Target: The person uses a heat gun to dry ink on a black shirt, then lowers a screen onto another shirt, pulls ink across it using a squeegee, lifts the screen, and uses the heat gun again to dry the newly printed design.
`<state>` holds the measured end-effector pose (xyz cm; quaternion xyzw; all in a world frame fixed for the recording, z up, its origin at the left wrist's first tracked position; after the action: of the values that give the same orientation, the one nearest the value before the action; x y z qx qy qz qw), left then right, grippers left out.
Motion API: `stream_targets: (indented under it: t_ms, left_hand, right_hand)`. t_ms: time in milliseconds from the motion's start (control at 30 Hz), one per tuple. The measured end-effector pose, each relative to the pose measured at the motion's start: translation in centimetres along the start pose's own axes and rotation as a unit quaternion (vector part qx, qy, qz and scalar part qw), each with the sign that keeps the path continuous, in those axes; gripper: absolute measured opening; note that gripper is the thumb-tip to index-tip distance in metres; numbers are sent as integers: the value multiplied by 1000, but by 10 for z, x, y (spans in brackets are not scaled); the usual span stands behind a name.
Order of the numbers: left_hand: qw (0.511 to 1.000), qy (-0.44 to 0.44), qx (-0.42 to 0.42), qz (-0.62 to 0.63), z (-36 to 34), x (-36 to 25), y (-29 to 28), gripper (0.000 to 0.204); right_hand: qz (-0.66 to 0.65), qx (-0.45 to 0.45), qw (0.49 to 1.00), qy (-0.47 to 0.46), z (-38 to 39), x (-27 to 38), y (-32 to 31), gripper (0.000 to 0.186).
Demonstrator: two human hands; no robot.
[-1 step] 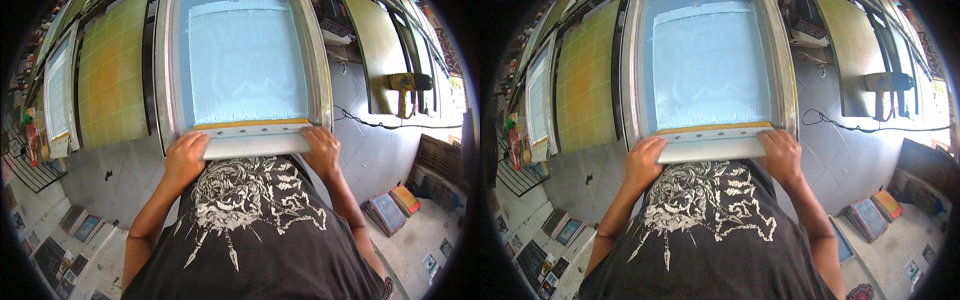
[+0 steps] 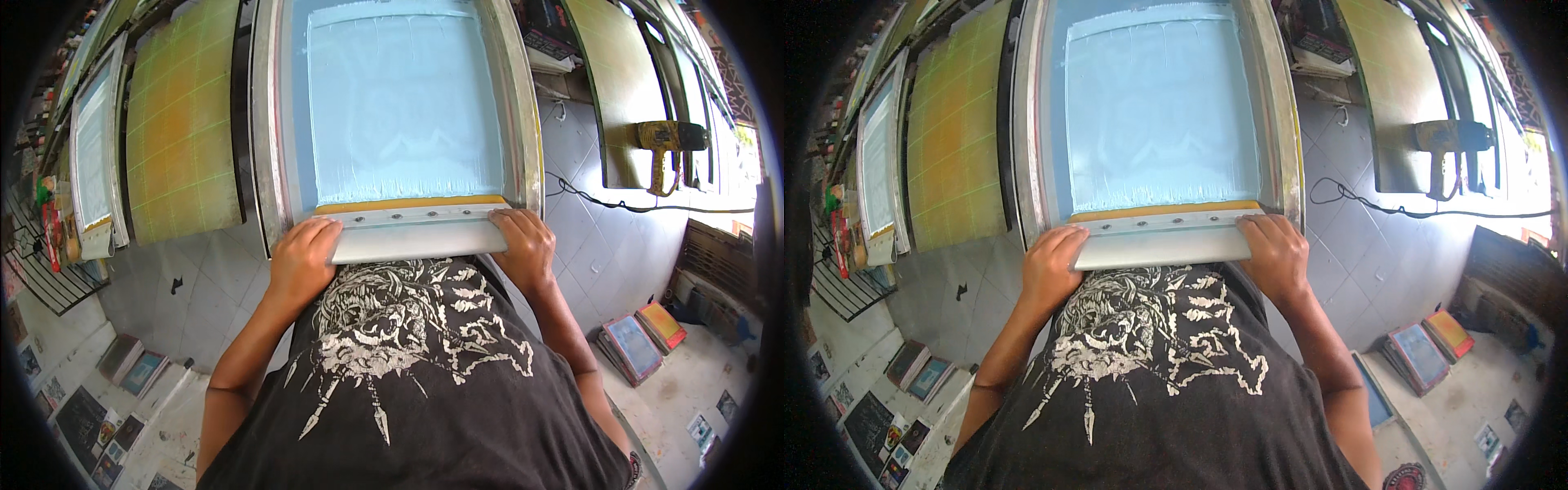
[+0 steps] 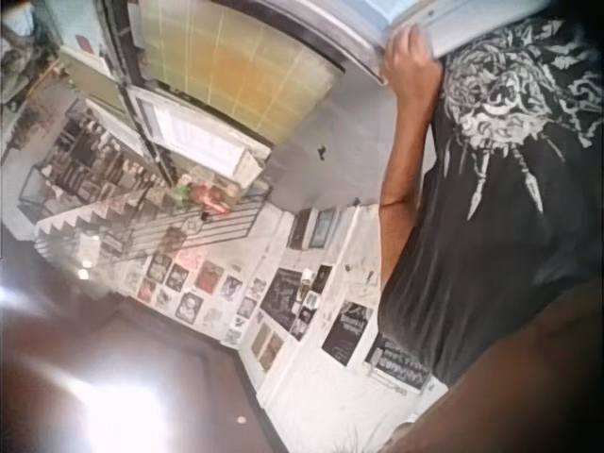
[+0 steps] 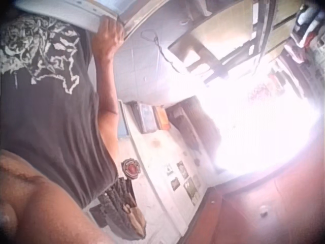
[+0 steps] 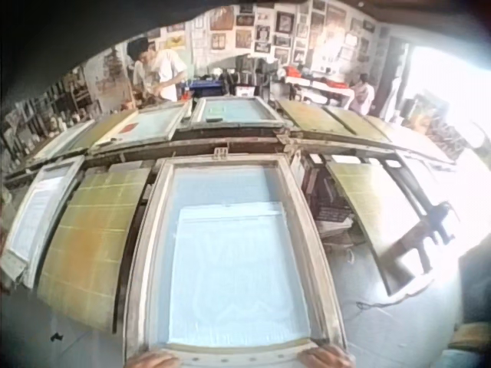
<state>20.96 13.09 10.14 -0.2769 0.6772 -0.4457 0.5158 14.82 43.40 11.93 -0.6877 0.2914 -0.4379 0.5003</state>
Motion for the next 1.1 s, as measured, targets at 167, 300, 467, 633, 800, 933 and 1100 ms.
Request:
stream_targets:
  t_ms: [167, 300, 467, 633, 800, 933, 1100]
  left_hand:
    - [999, 25, -24, 10, -1, 2, 3, 32]
    - [1000, 12, -9, 10, 2, 1, -1, 28]
    - [999, 9, -54, -4, 4, -4, 6, 22]
    - [999, 14, -42, -29, -26, 13, 9, 38]
    - [1000, 5, -22, 6, -7, 4, 2, 41]
    - [999, 6, -45, 5, -4, 1, 10, 42]
    - [998, 21, -50, -41, -51, 31, 10, 47]
  right_hand:
    - [3, -49, 998, -46, 8, 0, 7, 17]
    - [-14, -16, 999, -36, 1, -1, 4, 21]
    - [7, -43, 998, -42, -2, -4, 6, 23]
    - [13, -50, 998, -34, -32, -22, 19, 30]
    - [-9, -2, 1000, -24, -14, -12, -3, 31]
    - [0, -16, 1000, -2, -3, -10, 9, 29]
    - [31, -34, 999, -10, -50, -33, 28, 39]
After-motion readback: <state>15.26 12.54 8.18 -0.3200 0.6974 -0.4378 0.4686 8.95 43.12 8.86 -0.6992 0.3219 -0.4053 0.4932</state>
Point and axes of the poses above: each hand's wrist, its own z-axis away from the middle knuckle, its own y-axis out of the palm, x = y × z, the point moved 4 cm from there along -z, towards the middle knuckle, and after that the axes turned 5 degrees about y, right-handed, at the moved point
